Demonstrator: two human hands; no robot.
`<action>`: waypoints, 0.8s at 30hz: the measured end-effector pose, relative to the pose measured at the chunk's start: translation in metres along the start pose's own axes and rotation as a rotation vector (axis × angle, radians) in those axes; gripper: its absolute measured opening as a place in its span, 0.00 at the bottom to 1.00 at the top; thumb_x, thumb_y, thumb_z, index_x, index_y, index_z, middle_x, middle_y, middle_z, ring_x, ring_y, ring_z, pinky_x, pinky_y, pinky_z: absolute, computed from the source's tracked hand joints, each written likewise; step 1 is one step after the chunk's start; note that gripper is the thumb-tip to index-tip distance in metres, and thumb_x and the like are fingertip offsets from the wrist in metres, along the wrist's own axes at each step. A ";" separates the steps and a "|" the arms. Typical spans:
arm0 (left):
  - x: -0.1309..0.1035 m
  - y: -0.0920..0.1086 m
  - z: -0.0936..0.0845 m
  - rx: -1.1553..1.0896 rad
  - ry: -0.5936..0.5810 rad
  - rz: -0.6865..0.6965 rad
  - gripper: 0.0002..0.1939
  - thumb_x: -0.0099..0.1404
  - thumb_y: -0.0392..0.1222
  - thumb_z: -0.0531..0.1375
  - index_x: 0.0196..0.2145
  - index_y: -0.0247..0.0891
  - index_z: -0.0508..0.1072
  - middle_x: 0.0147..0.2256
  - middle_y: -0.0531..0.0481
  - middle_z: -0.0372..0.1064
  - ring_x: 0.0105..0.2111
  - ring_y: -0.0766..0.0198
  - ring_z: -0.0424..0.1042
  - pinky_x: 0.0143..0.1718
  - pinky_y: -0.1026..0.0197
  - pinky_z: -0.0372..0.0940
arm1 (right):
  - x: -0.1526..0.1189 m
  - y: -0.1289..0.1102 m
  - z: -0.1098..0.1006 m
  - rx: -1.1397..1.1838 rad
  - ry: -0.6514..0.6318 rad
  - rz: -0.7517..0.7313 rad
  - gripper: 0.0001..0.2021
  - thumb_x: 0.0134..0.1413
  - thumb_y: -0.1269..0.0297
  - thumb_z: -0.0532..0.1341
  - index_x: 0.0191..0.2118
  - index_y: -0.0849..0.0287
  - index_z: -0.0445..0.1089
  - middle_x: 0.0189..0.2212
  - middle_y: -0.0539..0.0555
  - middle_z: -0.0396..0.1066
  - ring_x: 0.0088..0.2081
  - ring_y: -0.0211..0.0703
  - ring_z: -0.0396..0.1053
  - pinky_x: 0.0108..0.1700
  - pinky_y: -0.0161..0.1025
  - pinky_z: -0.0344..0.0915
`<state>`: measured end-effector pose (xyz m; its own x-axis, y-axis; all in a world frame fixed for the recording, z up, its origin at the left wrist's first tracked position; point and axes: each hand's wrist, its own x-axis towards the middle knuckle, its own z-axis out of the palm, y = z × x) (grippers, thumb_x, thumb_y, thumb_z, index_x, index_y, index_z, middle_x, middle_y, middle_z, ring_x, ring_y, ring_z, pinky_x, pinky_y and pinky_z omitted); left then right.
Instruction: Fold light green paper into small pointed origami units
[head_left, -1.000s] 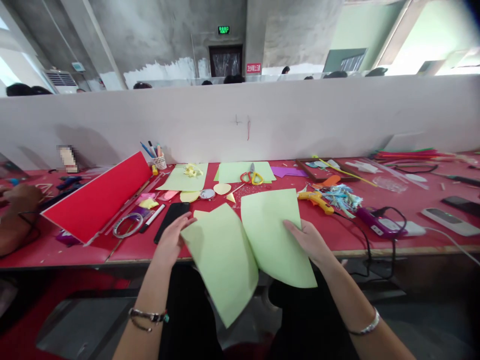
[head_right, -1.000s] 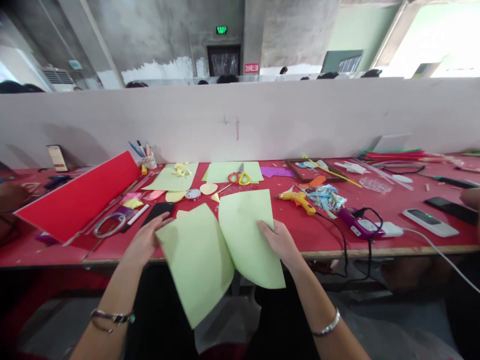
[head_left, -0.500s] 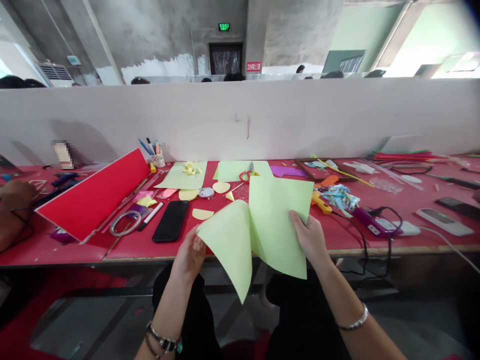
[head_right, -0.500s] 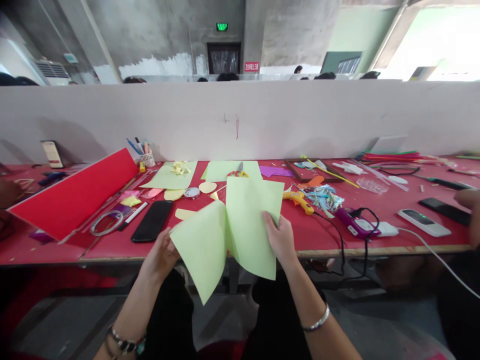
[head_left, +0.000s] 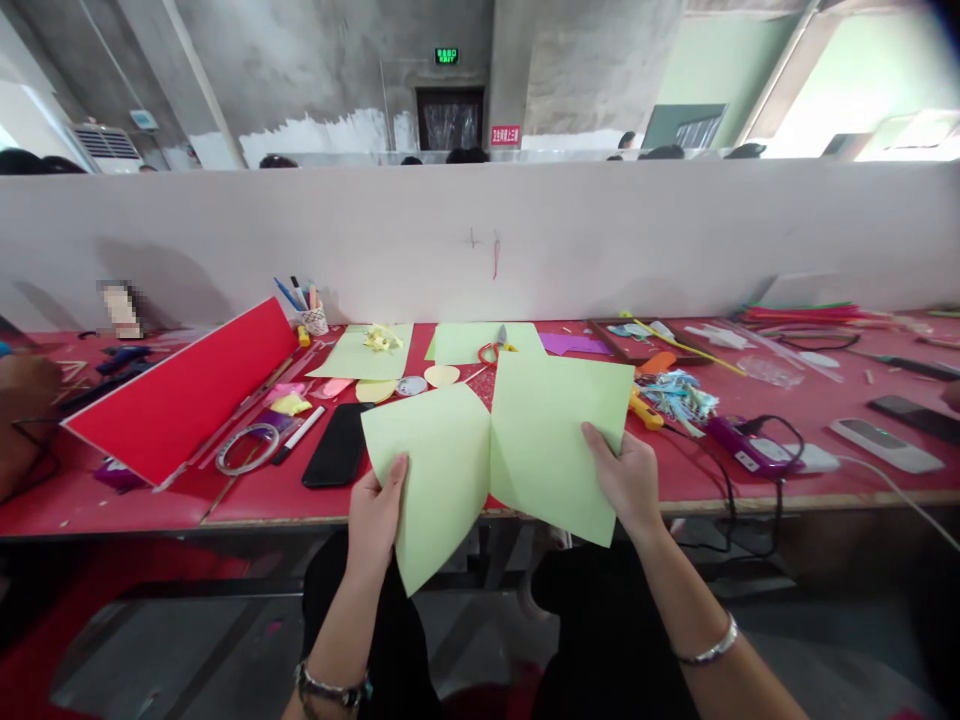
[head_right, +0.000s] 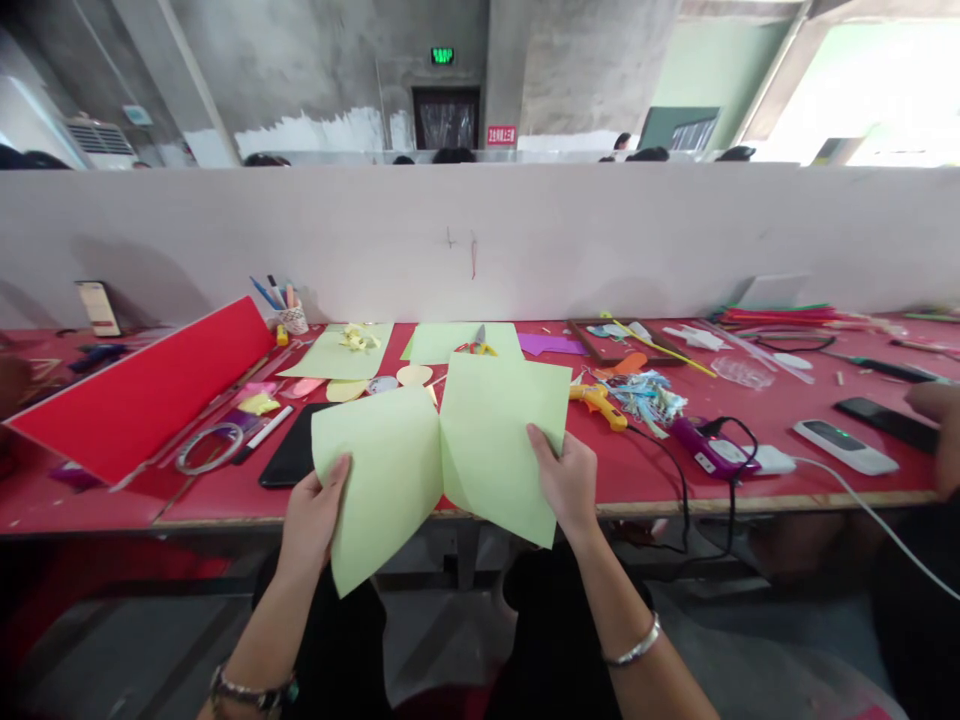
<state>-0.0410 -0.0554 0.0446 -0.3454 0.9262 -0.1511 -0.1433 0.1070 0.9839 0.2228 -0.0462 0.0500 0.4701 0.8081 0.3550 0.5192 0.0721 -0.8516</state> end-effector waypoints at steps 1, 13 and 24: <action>0.000 0.001 -0.002 0.000 0.013 0.010 0.26 0.46 0.56 0.64 0.35 0.31 0.75 0.27 0.46 0.74 0.27 0.62 0.71 0.25 0.66 0.64 | 0.000 0.001 -0.001 -0.011 0.003 -0.001 0.21 0.45 0.49 0.56 0.23 0.65 0.69 0.17 0.52 0.67 0.22 0.41 0.64 0.22 0.33 0.58; 0.012 0.010 -0.022 0.029 0.133 0.002 0.21 0.44 0.53 0.65 0.30 0.32 0.74 0.22 0.51 0.72 0.23 0.64 0.68 0.23 0.67 0.62 | 0.009 0.009 -0.009 0.078 -0.007 0.081 0.20 0.44 0.49 0.58 0.26 0.66 0.70 0.21 0.54 0.70 0.22 0.40 0.64 0.22 0.32 0.58; 0.058 0.042 -0.050 0.300 0.115 0.237 0.14 0.48 0.49 0.64 0.31 0.37 0.74 0.25 0.52 0.73 0.27 0.62 0.70 0.23 0.69 0.63 | 0.025 0.032 -0.047 -0.097 0.136 0.157 0.20 0.43 0.48 0.57 0.22 0.64 0.67 0.17 0.52 0.66 0.20 0.39 0.62 0.21 0.33 0.57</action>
<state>-0.1137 -0.0154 0.0726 -0.4402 0.8933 0.0906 0.2240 0.0116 0.9745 0.2843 -0.0516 0.0501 0.6394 0.7180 0.2751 0.4947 -0.1103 -0.8620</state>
